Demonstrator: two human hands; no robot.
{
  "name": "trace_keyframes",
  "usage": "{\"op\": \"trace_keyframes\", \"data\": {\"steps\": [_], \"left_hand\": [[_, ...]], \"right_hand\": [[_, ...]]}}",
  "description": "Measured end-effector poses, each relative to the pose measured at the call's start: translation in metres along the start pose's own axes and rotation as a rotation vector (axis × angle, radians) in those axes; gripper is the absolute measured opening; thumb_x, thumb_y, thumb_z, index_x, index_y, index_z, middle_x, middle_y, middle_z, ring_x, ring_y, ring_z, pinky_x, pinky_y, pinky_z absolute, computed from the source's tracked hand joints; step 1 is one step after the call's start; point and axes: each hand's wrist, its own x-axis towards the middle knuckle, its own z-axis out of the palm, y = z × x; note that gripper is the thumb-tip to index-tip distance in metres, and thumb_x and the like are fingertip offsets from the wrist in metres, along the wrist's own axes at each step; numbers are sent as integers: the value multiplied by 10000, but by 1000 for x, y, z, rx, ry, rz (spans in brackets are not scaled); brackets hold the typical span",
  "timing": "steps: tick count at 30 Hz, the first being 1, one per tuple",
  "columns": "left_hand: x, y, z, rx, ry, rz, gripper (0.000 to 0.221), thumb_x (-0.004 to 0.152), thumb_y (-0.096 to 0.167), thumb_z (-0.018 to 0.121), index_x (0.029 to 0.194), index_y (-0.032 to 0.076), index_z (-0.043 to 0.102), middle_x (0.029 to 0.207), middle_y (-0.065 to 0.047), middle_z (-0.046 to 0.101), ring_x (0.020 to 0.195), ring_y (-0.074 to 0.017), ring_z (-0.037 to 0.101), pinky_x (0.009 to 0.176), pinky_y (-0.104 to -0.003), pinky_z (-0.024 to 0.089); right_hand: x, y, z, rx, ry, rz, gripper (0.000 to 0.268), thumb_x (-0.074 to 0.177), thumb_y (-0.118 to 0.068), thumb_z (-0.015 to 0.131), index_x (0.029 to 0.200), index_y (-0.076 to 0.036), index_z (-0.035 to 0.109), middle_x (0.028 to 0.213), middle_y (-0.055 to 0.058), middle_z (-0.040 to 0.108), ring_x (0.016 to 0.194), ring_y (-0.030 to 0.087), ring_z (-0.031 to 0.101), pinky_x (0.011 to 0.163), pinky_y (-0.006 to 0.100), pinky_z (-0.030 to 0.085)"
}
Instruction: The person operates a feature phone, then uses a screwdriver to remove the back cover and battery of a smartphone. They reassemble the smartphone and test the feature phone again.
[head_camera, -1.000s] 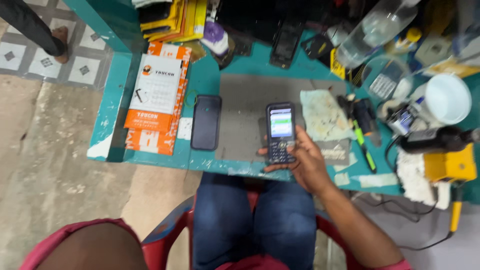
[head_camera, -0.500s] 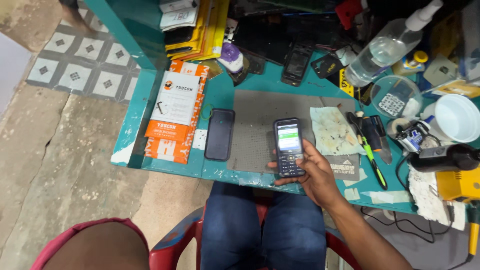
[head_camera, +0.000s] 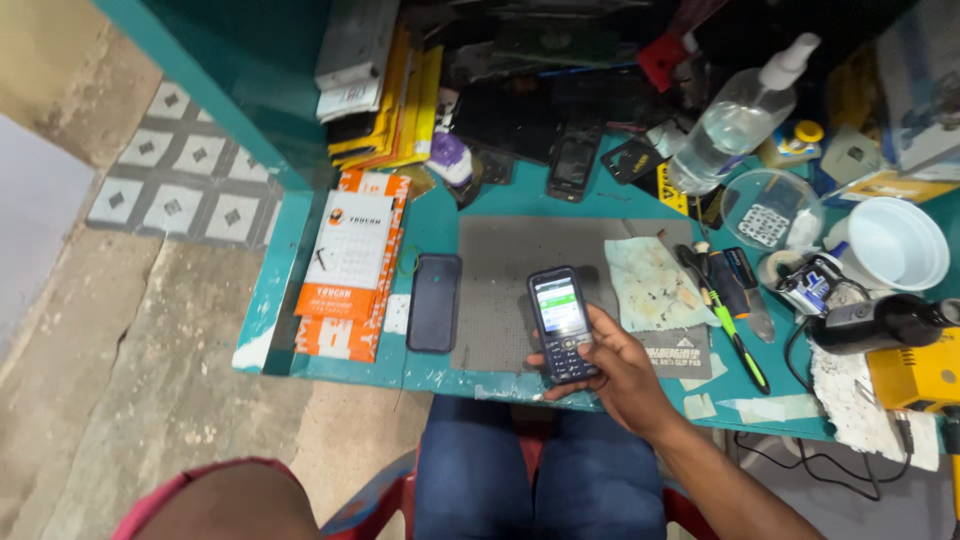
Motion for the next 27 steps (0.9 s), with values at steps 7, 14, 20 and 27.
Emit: {"op": "trace_keyframes", "data": {"steps": [7, 14, 20, 27], "left_hand": [[21, -9, 7, -32, -23, 30, 191, 1017, 25, 638, 1204, -17, 639, 1234, -175, 722, 1195, -293, 769, 1062, -395, 635], [-3, -41, 26, 100, 111, -76, 174, 1009, 21, 646, 1179, -16, 646, 1207, -172, 734, 1191, -291, 774, 1064, -397, 638], [-59, -131, 67, 261, 212, -437, 502, 1039, 88, 613, 1490, -51, 439, 1559, -269, 483, 1504, -428, 457, 1230, -485, 391], [-95, -166, 80, 43, -10, -646, 941, 962, 250, 728, 1632, -9, 120, 1703, -293, 216, 1569, -420, 238, 1243, -492, 304]], "right_hand": [[0, -2, -3, 23, -9, -5, 633, 978, -144, 492, 1558, -20, 272, 1340, 248, 611, 1146, 373, 704, 749, 470, 686], [0, 9, -12, 43, 6, -28, 622, 1011, -145, 509, 1577, -7, 291, 1364, 266, 615, 1153, 352, 685, 820, 437, 658], [1, 10, -11, 81, 9, -63, 591, 999, -134, 493, 1541, -15, 290, 1347, 226, 602, 1127, 333, 698, 756, 473, 697], [1, 7, -12, 46, -8, -64, 580, 989, -114, 481, 1524, -7, 284, 1329, 222, 624, 1141, 328, 718, 761, 444, 695]]}}
